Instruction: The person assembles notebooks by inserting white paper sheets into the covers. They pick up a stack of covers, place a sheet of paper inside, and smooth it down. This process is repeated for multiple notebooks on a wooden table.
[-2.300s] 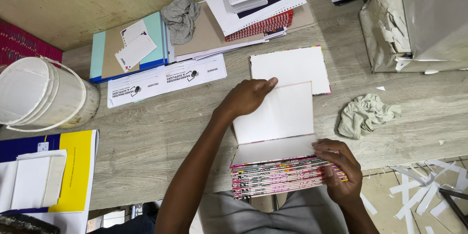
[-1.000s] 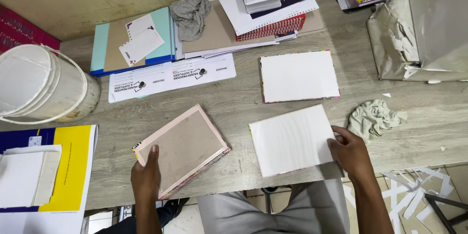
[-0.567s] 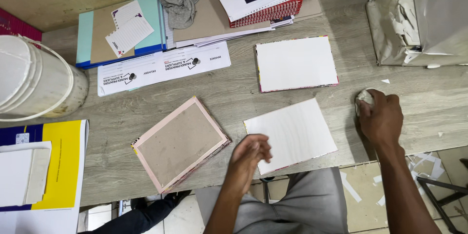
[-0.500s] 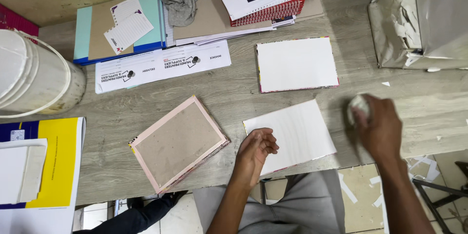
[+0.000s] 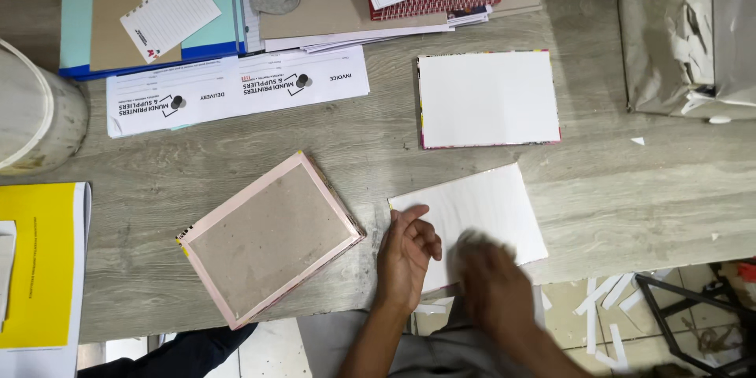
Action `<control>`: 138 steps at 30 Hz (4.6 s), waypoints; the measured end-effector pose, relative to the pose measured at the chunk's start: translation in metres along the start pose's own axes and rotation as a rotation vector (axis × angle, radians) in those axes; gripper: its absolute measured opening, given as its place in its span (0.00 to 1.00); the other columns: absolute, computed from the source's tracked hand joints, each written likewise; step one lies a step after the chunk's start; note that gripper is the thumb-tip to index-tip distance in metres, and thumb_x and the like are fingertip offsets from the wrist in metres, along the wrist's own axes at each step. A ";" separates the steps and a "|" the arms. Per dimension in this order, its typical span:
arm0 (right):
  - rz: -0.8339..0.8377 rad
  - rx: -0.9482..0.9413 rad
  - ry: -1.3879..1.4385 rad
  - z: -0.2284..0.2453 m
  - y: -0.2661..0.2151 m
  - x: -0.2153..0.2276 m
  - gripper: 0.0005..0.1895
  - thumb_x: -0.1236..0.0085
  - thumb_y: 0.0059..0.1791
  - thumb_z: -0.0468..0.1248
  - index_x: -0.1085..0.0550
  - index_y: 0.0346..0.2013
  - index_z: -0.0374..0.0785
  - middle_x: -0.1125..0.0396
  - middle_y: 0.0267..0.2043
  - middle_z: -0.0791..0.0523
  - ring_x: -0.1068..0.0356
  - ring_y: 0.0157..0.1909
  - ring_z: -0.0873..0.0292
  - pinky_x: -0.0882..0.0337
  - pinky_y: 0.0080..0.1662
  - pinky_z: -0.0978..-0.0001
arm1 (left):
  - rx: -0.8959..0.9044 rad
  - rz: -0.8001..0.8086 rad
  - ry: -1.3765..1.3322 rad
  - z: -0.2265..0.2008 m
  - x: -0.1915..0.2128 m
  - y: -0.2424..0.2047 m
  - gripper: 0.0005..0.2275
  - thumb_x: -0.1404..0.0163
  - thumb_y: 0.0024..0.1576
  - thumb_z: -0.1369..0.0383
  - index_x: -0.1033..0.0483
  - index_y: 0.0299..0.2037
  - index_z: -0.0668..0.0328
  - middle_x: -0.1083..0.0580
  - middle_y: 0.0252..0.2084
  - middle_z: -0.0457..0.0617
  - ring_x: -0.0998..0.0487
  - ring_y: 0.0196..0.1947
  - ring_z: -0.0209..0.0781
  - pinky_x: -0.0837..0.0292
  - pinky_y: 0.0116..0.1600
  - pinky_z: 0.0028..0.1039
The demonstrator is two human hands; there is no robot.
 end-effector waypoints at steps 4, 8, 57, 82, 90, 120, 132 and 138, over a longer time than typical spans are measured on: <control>-0.060 0.225 0.266 0.013 0.020 0.021 0.22 0.38 0.46 0.34 0.20 0.54 0.52 0.28 0.59 0.53 0.26 0.50 0.44 0.22 0.40 0.51 | 0.016 -0.035 0.029 0.002 0.008 0.000 0.27 0.59 0.67 0.47 0.23 0.55 0.68 0.32 0.28 0.51 0.32 0.25 0.43 0.37 0.32 0.30; -0.122 0.068 0.231 0.005 0.094 0.054 0.22 0.43 0.47 0.30 0.20 0.56 0.45 0.28 0.52 0.53 0.27 0.49 0.44 0.28 0.33 0.48 | 0.019 -0.035 0.056 0.000 0.008 -0.003 0.29 0.59 0.66 0.44 0.23 0.54 0.66 0.31 0.28 0.50 0.32 0.25 0.41 0.38 0.32 0.29; -0.150 0.086 0.147 -0.015 0.107 0.053 0.14 0.39 0.54 0.41 0.18 0.55 0.47 0.27 0.50 0.59 0.24 0.42 0.50 0.26 0.36 0.51 | -0.477 0.223 0.523 -0.008 -0.013 -0.041 0.17 0.60 0.70 0.57 0.35 0.30 0.55 0.33 0.38 0.50 0.34 0.32 0.36 0.37 0.43 0.29; -0.129 -0.114 0.053 -0.139 0.099 0.086 0.15 0.41 0.59 0.46 0.21 0.56 0.42 0.34 0.57 0.45 0.26 0.45 0.39 0.27 0.37 0.40 | -0.570 0.571 1.240 0.011 -0.064 -0.079 0.11 0.48 0.65 0.62 0.27 0.31 0.55 0.25 0.29 0.43 0.27 0.35 0.43 0.36 0.47 0.36; -0.360 0.040 0.280 -0.066 0.049 0.130 0.18 0.48 0.63 0.32 0.26 0.68 0.31 0.27 0.53 0.42 0.27 0.51 0.44 0.27 0.49 0.50 | -0.217 -0.281 0.447 -0.032 0.043 -0.086 0.16 0.44 0.58 0.65 0.21 0.55 0.58 0.21 0.63 0.51 0.24 0.67 0.41 0.31 0.68 0.31; 0.225 -0.460 1.299 -0.077 0.060 0.061 0.12 0.40 0.55 0.32 0.19 0.51 0.28 0.35 0.30 0.54 0.45 0.27 0.59 0.44 0.32 0.68 | -0.281 0.017 0.592 -0.061 0.012 -0.074 0.16 0.55 0.62 0.73 0.20 0.58 0.65 0.17 0.52 0.48 0.21 0.48 0.33 0.28 0.55 0.26; -0.213 -0.165 1.313 -0.091 0.160 0.196 0.11 0.43 0.63 0.39 0.24 0.45 0.31 0.24 0.55 0.45 0.20 0.61 0.51 0.21 0.68 0.69 | -0.960 0.163 1.053 -0.145 -0.148 0.026 0.20 0.48 0.60 0.86 0.16 0.56 0.50 0.36 0.77 0.59 0.29 0.73 0.49 0.41 0.80 0.42; -0.159 -0.318 1.231 -0.118 0.203 0.147 0.15 0.40 0.54 0.24 0.21 0.54 0.37 0.24 0.58 0.53 0.25 0.58 0.66 0.24 0.56 0.80 | -0.775 0.257 1.053 -0.125 -0.153 0.095 0.22 0.59 0.64 0.85 0.21 0.63 0.56 0.32 0.75 0.61 0.32 0.76 0.53 0.32 0.76 0.34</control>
Point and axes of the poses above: each hand's wrist, its own y-axis towards the middle knuckle, its own x-axis out of the back of the hand, z = x × y, the point moved 9 cm from there along y, towards the middle knuckle
